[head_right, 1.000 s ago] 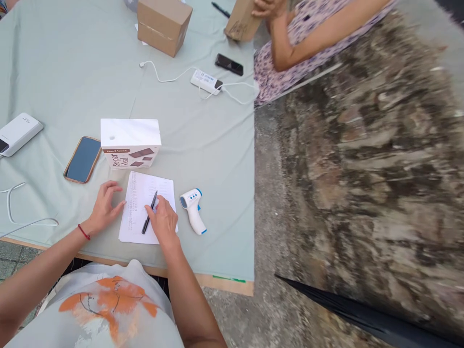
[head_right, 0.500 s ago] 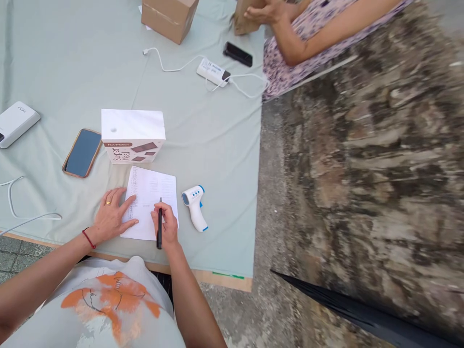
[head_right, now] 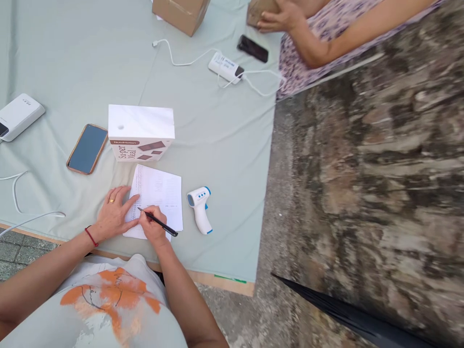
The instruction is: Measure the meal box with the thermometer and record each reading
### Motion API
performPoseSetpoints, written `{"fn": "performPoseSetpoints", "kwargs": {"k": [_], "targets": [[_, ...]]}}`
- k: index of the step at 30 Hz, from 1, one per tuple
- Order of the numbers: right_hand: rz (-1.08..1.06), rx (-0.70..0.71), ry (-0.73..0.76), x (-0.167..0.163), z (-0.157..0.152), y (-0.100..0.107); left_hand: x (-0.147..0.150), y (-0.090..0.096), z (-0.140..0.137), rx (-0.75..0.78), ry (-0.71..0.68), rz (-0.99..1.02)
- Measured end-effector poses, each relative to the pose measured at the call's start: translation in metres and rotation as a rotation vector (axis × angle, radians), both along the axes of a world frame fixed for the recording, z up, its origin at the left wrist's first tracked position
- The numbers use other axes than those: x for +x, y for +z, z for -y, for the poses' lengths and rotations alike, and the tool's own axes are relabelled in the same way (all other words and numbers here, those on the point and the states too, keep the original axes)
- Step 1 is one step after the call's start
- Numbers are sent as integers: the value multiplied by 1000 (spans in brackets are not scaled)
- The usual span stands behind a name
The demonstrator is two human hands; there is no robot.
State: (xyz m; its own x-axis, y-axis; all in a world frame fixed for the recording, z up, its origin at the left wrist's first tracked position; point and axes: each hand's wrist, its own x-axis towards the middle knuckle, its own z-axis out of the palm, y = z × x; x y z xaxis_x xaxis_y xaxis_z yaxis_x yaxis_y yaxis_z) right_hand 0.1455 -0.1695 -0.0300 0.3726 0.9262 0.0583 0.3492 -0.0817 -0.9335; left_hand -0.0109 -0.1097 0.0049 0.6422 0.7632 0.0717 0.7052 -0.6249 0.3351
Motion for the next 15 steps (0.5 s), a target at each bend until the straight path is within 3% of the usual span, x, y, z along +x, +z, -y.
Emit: {"fn": "performPoseSetpoints", "kwargs": {"k": [15], "targets": [[68, -34, 66, -1, -1, 4, 0, 0, 0, -12, -7, 28]]}}
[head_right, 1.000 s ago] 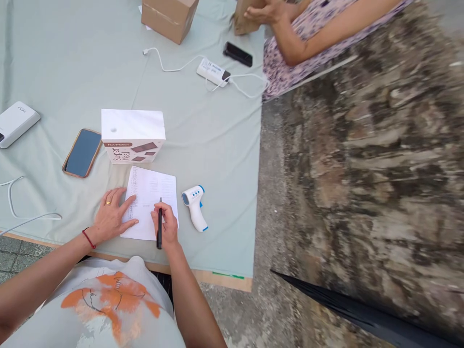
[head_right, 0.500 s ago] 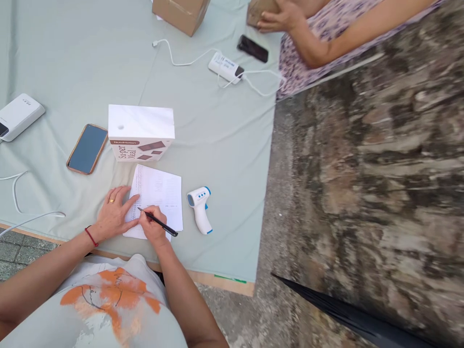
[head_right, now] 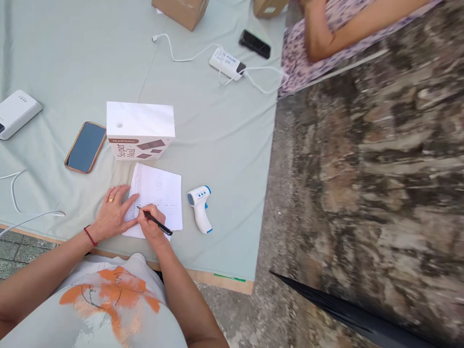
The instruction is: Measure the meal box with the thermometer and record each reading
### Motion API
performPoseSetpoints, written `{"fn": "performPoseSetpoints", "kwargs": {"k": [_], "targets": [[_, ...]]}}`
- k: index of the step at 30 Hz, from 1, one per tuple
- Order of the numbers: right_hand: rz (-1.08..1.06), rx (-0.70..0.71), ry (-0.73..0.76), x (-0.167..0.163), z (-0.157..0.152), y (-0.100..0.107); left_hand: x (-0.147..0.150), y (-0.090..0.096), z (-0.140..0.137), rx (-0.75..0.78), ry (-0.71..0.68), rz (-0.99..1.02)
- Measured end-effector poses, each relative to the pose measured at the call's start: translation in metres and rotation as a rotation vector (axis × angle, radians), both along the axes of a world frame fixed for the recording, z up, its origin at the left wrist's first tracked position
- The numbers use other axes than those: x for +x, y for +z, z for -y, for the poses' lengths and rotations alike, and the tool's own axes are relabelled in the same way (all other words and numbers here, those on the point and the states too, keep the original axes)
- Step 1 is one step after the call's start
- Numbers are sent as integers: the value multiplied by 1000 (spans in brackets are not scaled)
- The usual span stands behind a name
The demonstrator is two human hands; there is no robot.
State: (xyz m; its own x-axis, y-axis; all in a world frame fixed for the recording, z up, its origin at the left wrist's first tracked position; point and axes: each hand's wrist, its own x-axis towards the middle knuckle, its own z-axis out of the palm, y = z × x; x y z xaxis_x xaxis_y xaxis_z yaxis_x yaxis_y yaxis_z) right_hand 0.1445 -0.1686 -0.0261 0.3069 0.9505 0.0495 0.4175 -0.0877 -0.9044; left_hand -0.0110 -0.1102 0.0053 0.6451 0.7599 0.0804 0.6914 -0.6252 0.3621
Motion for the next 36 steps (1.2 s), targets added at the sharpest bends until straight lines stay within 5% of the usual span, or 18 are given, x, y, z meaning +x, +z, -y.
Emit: {"fn": "performPoseSetpoints", "kwargs": {"k": [36], "targets": [[1, -5, -15, -1, -1, 0, -1, 0, -1, 48, -12, -65]]}}
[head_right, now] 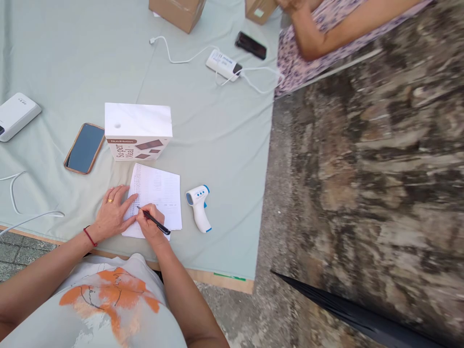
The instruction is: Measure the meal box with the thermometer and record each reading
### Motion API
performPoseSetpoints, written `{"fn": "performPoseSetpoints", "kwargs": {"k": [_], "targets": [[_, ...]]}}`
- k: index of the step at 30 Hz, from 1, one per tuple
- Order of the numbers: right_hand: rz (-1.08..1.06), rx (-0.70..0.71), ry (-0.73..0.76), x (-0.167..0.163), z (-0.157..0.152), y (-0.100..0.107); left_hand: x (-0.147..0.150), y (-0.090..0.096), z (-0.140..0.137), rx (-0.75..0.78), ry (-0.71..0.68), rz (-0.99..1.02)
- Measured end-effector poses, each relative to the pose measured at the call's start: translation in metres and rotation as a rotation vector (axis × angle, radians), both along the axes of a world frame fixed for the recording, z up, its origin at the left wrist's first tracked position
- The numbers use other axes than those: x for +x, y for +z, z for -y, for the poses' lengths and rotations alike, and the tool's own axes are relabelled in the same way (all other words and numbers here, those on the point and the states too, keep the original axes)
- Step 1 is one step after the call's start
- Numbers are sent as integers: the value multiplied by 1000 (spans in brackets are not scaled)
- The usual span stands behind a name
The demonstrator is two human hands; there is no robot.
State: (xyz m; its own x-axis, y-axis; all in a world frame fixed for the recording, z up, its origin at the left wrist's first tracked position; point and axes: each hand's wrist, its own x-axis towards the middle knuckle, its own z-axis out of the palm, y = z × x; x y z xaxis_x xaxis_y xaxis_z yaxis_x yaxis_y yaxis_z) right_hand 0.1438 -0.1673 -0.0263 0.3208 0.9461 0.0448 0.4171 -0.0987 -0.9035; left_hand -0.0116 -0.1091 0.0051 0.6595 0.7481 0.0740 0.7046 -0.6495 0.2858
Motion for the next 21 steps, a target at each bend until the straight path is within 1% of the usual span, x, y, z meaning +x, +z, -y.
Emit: {"fn": "performPoseSetpoints", "kwargs": {"k": [7, 17, 21], "targets": [[-14, 60, 0, 0, 0, -1, 1, 2, 0, 0, 4, 5], [-22, 69, 0, 1, 1, -1, 1, 3, 0, 20, 3, -9], [-28, 70, -10, 1, 1, -2, 1, 2, 0, 6, 6, 10]]}}
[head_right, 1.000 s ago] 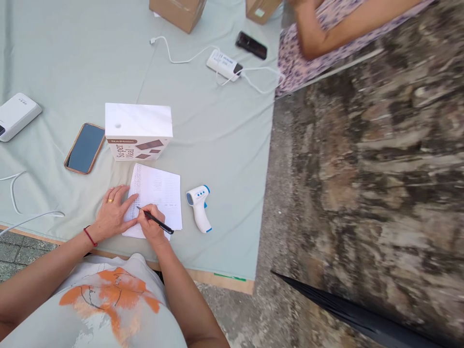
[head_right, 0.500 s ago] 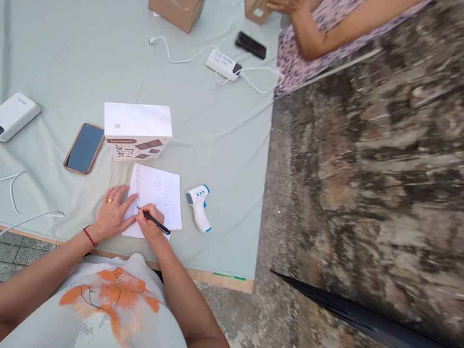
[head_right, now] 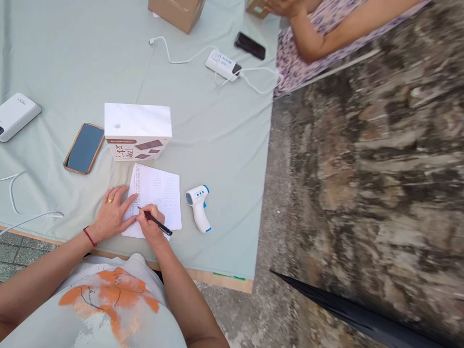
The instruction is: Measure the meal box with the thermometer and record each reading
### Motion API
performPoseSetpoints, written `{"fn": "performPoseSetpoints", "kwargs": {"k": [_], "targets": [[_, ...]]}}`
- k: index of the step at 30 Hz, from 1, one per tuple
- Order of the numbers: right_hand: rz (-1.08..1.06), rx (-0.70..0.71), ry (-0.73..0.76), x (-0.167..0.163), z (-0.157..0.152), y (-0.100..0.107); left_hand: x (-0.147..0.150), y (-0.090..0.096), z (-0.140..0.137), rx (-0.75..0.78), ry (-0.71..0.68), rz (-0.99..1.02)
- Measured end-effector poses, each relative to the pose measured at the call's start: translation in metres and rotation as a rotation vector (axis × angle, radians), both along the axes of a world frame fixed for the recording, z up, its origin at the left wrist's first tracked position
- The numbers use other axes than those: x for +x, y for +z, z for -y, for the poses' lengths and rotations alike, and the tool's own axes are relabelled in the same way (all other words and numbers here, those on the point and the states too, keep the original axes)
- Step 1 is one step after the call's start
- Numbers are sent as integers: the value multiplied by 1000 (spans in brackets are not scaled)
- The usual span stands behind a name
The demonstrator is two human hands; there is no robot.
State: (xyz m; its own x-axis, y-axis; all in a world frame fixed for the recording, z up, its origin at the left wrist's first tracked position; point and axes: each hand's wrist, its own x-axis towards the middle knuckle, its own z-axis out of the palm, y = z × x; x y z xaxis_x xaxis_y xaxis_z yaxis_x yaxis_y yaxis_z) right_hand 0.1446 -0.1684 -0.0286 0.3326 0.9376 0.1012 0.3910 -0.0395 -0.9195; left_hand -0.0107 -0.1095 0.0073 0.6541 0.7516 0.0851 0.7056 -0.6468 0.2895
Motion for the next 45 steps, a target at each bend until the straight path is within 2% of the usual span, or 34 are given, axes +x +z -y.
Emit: {"fn": "performPoseSetpoints", "kwargs": {"k": [11, 18, 24, 33, 37, 40, 43, 45], "targets": [[45, 47, -2, -1, -1, 0, -1, -2, 0, 19, -4, 2], [44, 36, 3, 0, 0, 0, 0, -2, -1, 0, 0, -6], [31, 8, -55, -1, 1, -1, 0, 1, -1, 7, -5, -27], [38, -22, -29, 0, 0, -2, 0, 0, -1, -38, 10, 14], [39, 41, -111, -1, 2, 2, 0, -1, -2, -44, 13, 7], [101, 115, -151, 4, 2, 8, 0, -2, -2, -57, 18, 8], [242, 179, -80, 20, 1, 8, -1, -2, 0, -59, 14, 31], [346, 173, -25, 34, -2, 3, -2, -4, -2, -80, 27, 108]]}}
